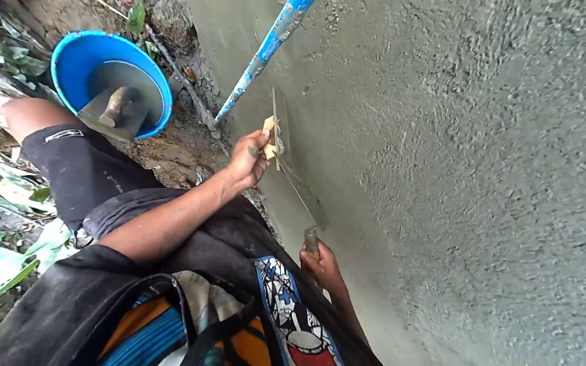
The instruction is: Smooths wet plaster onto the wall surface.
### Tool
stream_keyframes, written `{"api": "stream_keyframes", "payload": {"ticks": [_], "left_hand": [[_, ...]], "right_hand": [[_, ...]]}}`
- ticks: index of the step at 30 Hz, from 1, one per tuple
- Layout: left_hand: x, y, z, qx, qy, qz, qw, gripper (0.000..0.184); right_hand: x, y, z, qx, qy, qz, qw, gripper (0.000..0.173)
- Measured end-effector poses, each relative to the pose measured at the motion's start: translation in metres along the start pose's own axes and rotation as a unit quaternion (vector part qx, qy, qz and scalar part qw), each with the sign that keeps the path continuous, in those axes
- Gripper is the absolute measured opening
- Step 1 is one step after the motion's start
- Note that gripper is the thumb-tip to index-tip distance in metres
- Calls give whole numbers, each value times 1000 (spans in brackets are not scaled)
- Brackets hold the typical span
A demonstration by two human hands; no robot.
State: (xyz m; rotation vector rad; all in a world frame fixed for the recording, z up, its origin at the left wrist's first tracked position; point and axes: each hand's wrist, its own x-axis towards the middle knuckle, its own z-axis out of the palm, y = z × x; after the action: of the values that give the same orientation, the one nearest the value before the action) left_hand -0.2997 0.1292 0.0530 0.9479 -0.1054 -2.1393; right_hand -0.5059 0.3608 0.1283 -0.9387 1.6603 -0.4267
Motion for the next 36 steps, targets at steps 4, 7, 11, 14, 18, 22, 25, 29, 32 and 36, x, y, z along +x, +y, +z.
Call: {"api": "stream_keyframes", "payload": {"ticks": [4, 7, 11, 14, 18, 22, 25, 29, 32, 36], "left_hand": [[-18, 9, 3, -2, -11, 6, 1000, 24], [-31, 11, 2, 17, -38, 16, 999, 25], [-45, 15, 0, 38, -44, 9, 998, 27], [-48, 19, -10, 44, -21, 9, 999, 27], [-40, 22, -26, 53, 35, 18, 998, 25], [-24, 14, -42, 64, 79, 14, 995, 25], [-16, 9, -49, 80, 94, 14, 992, 24], [-6, 6, -48, 103, 99, 20, 990, 23], [13, 3, -45, 114, 88, 26, 989, 23], [53, -8, -43, 92, 94, 54, 990, 24]], "right_hand": [[23, -4, 12, -18, -1, -27, 999, 31], [43, -12, 18, 11, 22, -19, 1000, 27], [69, -22, 24, 76, 43, -17, 996, 23], [82, -30, 31, 135, 44, -14, 990, 19], [89, -49, 36, 233, 26, -3, 972, 14], [83, -75, 31, 303, 16, 3, 953, 18], [66, -77, 29, 335, 11, -15, 942, 18], [62, -69, 30, 306, 2, -13, 952, 17], [89, -58, 34, 270, 8, 17, 963, 18], [88, -56, 30, 271, 26, -6, 962, 18]]}}
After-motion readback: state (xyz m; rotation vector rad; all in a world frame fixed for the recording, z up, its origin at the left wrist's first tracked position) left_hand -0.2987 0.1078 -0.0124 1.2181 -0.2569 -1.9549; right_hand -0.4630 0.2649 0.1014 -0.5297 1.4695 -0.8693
